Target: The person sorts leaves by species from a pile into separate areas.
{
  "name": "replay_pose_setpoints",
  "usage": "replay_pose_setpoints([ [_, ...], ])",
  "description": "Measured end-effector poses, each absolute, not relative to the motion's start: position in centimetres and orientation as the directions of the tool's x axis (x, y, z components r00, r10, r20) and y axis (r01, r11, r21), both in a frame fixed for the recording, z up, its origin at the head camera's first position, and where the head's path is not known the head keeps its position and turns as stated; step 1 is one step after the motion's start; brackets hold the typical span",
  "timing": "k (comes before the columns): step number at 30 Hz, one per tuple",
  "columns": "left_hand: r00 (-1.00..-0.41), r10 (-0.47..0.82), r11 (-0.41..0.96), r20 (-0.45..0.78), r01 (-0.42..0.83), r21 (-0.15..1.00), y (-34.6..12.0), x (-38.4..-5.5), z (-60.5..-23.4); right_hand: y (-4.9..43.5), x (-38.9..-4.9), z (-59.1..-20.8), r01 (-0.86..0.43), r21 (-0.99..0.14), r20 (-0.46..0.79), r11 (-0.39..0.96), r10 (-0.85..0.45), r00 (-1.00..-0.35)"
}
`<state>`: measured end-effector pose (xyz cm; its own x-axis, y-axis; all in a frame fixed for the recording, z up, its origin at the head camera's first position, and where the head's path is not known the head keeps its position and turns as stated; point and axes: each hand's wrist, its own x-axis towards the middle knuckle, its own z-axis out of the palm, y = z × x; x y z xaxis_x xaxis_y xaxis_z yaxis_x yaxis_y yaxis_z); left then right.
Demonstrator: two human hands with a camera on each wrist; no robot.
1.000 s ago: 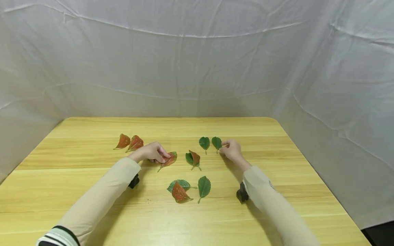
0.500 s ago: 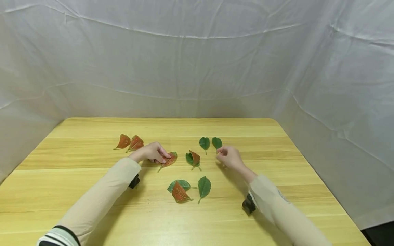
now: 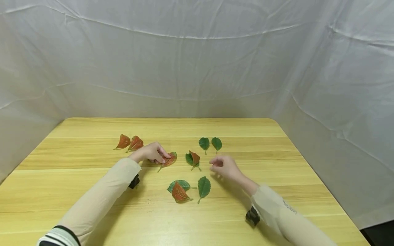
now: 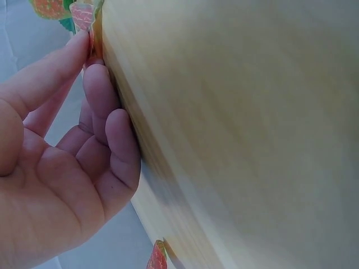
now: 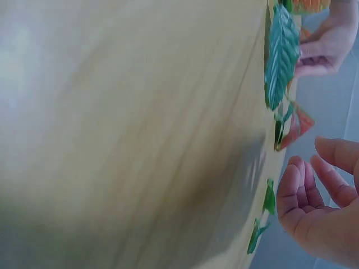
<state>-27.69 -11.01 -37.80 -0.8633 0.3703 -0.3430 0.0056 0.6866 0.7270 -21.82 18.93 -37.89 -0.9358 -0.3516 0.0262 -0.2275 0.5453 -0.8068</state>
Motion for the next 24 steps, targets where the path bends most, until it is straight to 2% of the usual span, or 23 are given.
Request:
replay_pose_setpoints([
  [8,-0.863,0.373,0.687,-0.341,0.009,0.727,-11.0,-27.7,-37.8,18.7,-20.3,-37.7,-0.251,-0.808,0.007,0.533,-0.418,-0.908],
  [16,-0.865,0.366,0.699,-0.342,0.014,0.715,-11.0,-27.6,-37.7,19.1,-19.7,-38.0,-0.321,-0.784,-0.012,0.532,-0.530,-0.848],
  [24,-0.867,0.363,0.697,-0.342,0.009,0.717,-10.9,-27.5,-37.6,19.3,-19.5,-38.5,-0.329,-0.804,-0.062,0.495,-0.620,-0.782],
])
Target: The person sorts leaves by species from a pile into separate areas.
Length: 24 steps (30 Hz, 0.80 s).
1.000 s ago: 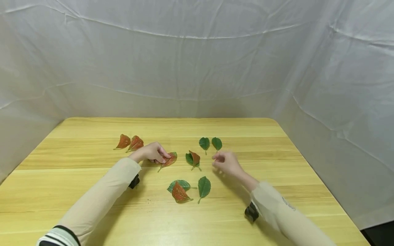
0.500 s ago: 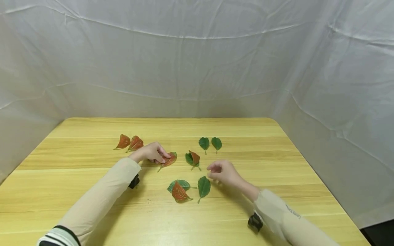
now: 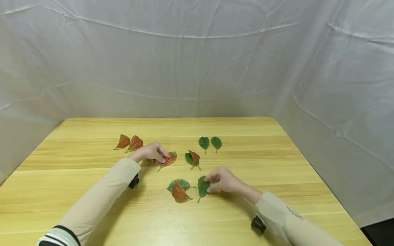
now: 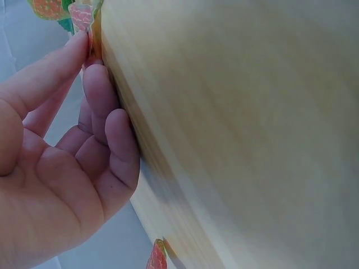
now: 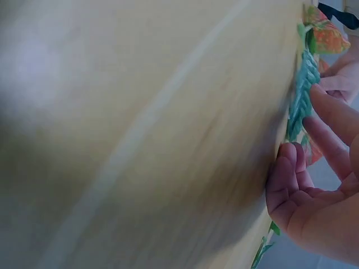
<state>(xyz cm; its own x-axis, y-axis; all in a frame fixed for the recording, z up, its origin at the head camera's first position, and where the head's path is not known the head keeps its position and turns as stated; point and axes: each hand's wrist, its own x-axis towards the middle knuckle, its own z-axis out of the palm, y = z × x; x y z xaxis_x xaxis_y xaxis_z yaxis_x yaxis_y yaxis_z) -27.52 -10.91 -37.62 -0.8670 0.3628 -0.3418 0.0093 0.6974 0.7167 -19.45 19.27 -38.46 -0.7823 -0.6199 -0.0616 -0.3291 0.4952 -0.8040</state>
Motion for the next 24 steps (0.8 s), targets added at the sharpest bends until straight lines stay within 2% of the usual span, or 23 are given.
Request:
replay_pose_setpoints([
  [24,-0.862,0.378,0.684,-0.339,0.014,0.729,-10.96,-27.67,-37.73,19.06,-19.48,-39.21,-0.436,-0.709,-0.025,0.554,-0.638,-0.770],
])
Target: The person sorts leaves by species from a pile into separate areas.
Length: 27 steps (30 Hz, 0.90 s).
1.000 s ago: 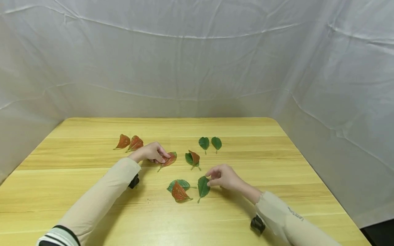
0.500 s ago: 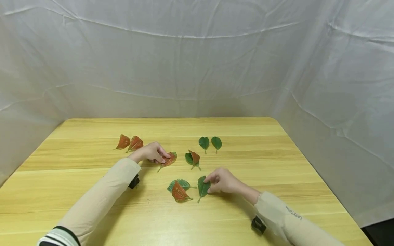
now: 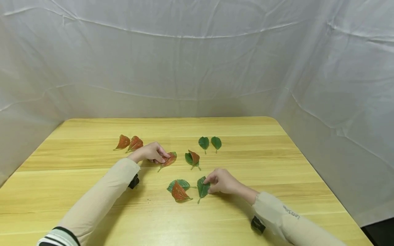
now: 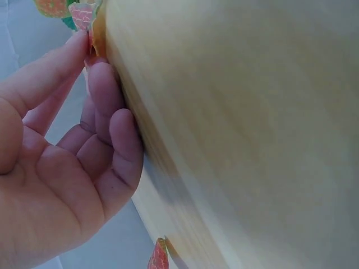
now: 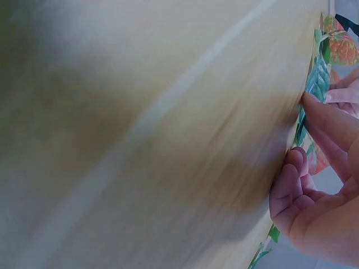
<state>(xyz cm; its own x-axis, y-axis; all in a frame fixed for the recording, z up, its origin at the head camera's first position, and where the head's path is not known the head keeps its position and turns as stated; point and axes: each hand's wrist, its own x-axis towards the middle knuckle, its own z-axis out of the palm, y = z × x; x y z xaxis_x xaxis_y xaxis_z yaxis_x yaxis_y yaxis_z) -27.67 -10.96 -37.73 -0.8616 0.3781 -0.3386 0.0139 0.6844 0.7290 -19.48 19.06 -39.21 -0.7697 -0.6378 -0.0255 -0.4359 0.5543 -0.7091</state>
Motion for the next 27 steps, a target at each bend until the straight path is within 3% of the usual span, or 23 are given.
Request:
replay_pose_setpoints([
  [10,-0.873,0.395,0.685,-0.288,0.071,0.725,-11.0,-27.4,-37.1,19.0,-19.5,-39.4,-0.461,-0.672,-0.014,0.580,-0.633,-0.774],
  [19,-0.913,0.395,0.616,-0.101,0.181,0.767,-10.6,-26.8,-36.3,18.9,-19.4,-39.5,-0.461,-0.669,-0.013,0.582,-0.630,-0.777],
  [27,-0.838,0.546,0.508,0.004,0.335,0.793,-10.1,-26.1,-36.4,18.9,-19.5,-39.5,-0.454,-0.674,-0.016,0.583,-0.626,-0.779],
])
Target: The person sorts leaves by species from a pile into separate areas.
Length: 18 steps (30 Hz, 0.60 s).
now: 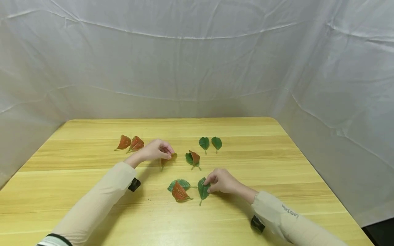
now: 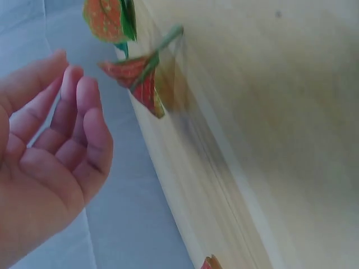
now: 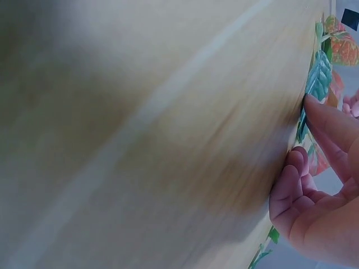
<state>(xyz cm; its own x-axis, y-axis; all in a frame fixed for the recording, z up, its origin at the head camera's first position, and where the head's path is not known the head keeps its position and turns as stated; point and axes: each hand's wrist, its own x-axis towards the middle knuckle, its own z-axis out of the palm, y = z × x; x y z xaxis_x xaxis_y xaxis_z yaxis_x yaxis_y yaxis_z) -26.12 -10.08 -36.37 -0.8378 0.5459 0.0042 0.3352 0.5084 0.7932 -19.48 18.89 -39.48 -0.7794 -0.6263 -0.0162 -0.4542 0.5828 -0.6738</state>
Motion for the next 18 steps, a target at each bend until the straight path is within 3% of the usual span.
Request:
replay_pose_setpoints([
  [7,-0.733,0.681,0.422,-0.005,0.386,0.820,-9.6,-25.3,-36.4,18.9,-19.5,-39.5,-0.452,-0.677,-0.015,0.581,-0.625,-0.781],
  [18,-0.579,0.811,0.340,-0.080,0.356,0.871,-8.8,-23.9,-36.5,18.9,-19.6,-39.5,-0.445,-0.690,-0.018,0.571,-0.628,-0.778],
])
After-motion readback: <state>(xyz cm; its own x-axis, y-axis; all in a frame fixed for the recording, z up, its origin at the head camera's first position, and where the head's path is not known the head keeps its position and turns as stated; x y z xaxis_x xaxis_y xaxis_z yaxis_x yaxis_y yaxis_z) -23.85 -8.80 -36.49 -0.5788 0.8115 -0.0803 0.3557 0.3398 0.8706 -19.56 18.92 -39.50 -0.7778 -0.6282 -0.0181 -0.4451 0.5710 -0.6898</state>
